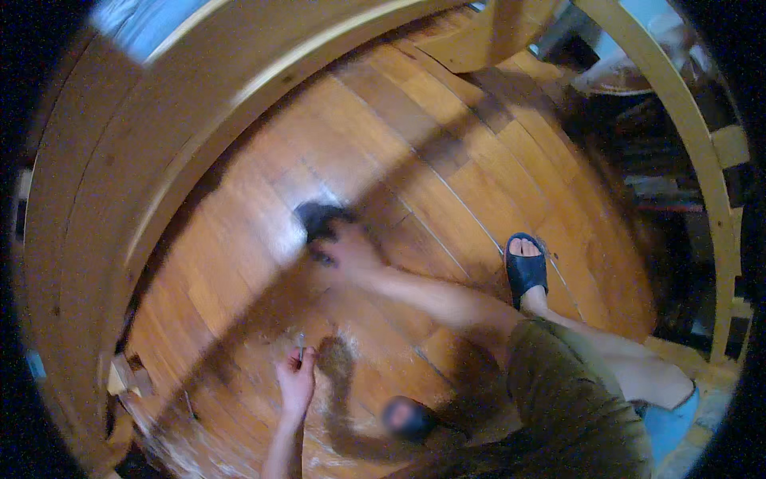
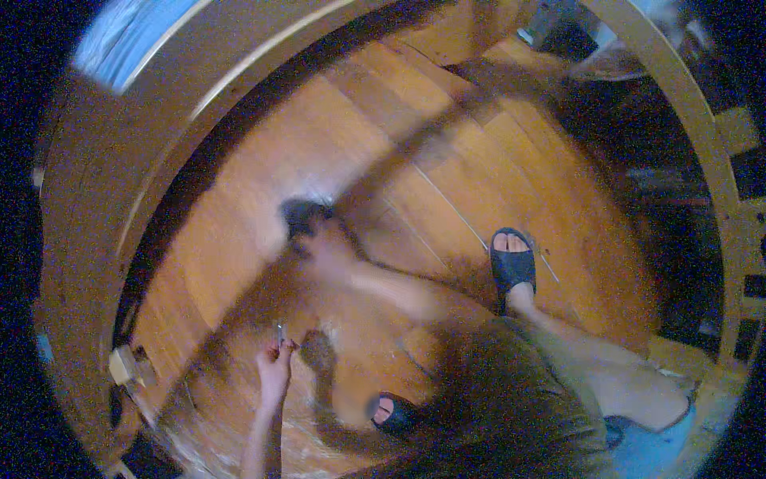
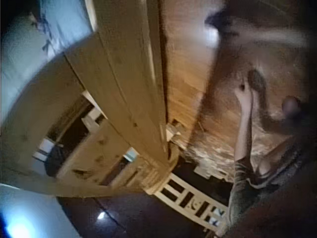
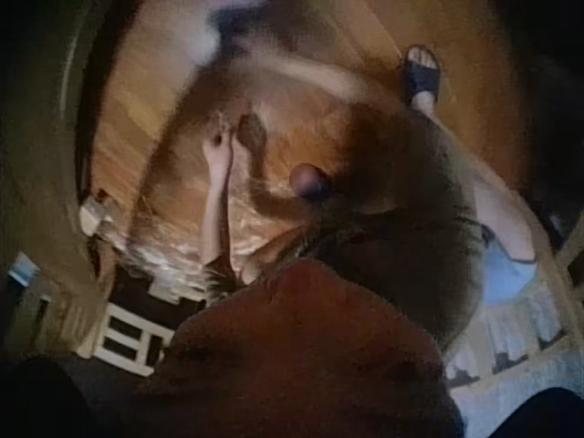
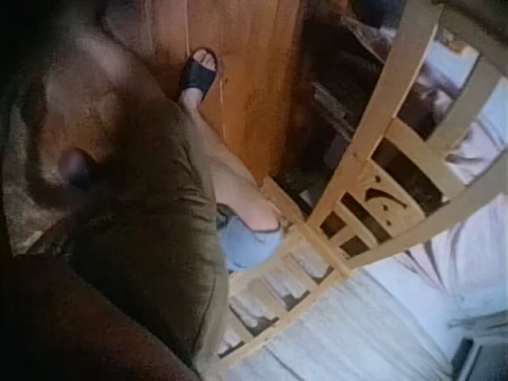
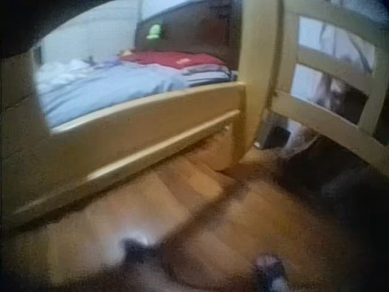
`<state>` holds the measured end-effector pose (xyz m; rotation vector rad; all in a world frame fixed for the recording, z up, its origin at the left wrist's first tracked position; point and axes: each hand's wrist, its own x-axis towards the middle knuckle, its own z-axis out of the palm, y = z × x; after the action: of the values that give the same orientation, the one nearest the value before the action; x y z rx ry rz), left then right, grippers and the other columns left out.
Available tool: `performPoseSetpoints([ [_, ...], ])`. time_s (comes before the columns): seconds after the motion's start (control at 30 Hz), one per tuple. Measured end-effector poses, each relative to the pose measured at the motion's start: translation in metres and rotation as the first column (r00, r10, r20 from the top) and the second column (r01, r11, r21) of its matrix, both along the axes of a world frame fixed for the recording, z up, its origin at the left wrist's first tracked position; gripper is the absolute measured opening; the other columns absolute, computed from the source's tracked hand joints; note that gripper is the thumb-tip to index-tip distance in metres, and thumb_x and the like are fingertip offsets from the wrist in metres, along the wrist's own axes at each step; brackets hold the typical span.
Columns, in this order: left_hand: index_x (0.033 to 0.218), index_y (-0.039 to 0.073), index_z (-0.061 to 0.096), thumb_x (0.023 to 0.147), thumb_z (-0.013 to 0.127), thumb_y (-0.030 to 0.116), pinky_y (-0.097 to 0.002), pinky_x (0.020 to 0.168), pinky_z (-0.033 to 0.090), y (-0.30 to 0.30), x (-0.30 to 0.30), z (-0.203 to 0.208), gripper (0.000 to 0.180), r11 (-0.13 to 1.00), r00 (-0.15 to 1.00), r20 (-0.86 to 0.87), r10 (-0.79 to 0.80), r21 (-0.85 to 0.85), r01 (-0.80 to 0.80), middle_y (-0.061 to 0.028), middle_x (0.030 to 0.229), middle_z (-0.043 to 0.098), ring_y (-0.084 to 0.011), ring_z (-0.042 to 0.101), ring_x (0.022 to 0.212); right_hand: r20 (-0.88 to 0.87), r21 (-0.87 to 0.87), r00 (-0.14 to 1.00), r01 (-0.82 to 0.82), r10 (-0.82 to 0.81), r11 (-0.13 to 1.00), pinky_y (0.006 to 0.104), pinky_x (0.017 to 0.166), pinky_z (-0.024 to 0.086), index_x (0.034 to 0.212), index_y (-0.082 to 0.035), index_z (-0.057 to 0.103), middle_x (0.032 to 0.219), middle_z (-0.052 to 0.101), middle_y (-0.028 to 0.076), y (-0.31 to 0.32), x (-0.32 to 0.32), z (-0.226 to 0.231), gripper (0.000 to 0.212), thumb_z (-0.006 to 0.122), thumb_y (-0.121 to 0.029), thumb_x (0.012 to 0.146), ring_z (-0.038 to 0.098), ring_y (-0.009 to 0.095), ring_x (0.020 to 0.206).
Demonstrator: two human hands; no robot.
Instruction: The person assembles a wooden bed frame using an Allen key and then cleans the floor with a cloth. They handle wooden parts, a tool kit, and a cloth while working on the floor.
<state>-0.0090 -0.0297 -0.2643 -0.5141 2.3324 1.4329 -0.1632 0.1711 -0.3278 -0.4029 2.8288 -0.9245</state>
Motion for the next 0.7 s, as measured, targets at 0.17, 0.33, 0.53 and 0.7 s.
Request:
performPoseSetpoints([
  [0.17, 0.088, 0.002, 0.060, 0.072, 0.069, 0.029, -0.0367, 0.056, 0.047, 0.036, -0.075, 0.023, 0.032, 0.617, 0.741, -0.067, -0.668, -0.606, 0.502, -0.0168, 0.087, 0.060, -0.0311, 0.057, 0.062, -0.456, -0.405, 0.877, -0.056, -0.148, 0.913, 0.0427, 0.085, 0.042, 0.109, -0.022, 0.056, 0.114, 0.047, 0.015, 0.028, -0.087, 0.011, 0.053, 0.064, -0.005, 0.059, 0.046, 0.037, 0.106],
  [0.33, 0.127, 0.004, 0.037, 0.067, 0.069, 0.041, -0.0379, 0.060, 0.051, 0.077, -0.156, 0.004, 0.077, 0.294, 0.651, 0.320, -0.688, -0.697, 0.654, -0.0219, 0.115, 0.050, -0.0312, 0.061, 0.069, -0.521, -0.138, 0.737, 0.426, -0.431, 0.894, 0.0438, 0.085, 0.043, 0.114, -0.018, 0.052, 0.114, 0.047, 0.018, 0.183, -0.222, 0.045, 0.050, 0.062, -0.014, 0.066, 0.049, 0.036, 0.099],
  [0.53, 0.131, 0.003, 0.031, 0.070, 0.065, 0.040, -0.0367, 0.056, 0.052, 0.088, -0.173, -0.030, 0.080, 0.132, 0.600, 0.370, -0.710, -0.766, 0.629, -0.0286, 0.122, 0.042, -0.0282, 0.063, 0.066, -0.301, 0.118, 0.711, 0.690, -0.636, 0.714, 0.0440, 0.074, 0.046, 0.112, -0.015, 0.053, 0.111, 0.046, 0.017, 0.214, -0.277, 0.014, 0.036, 0.054, -0.022, 0.077, 0.046, 0.037, 0.095],
  [0.7, 0.128, 0.005, 0.038, 0.069, 0.065, 0.033, -0.0380, 0.060, 0.051, 0.101, -0.173, -0.019, 0.070, 0.117, 0.617, 0.426, -0.662, -0.753, 0.647, -0.0206, 0.101, 0.058, -0.0275, 0.063, 0.065, -0.175, 0.308, 0.959, 0.267, -0.221, 0.913, 0.0458, 0.073, 0.047, 0.108, -0.012, 0.054, 0.111, 0.045, 0.019, 0.004, -0.220, 0.012, 0.030, 0.051, -0.022, 0.079, 0.045, 0.039, 0.096],
])
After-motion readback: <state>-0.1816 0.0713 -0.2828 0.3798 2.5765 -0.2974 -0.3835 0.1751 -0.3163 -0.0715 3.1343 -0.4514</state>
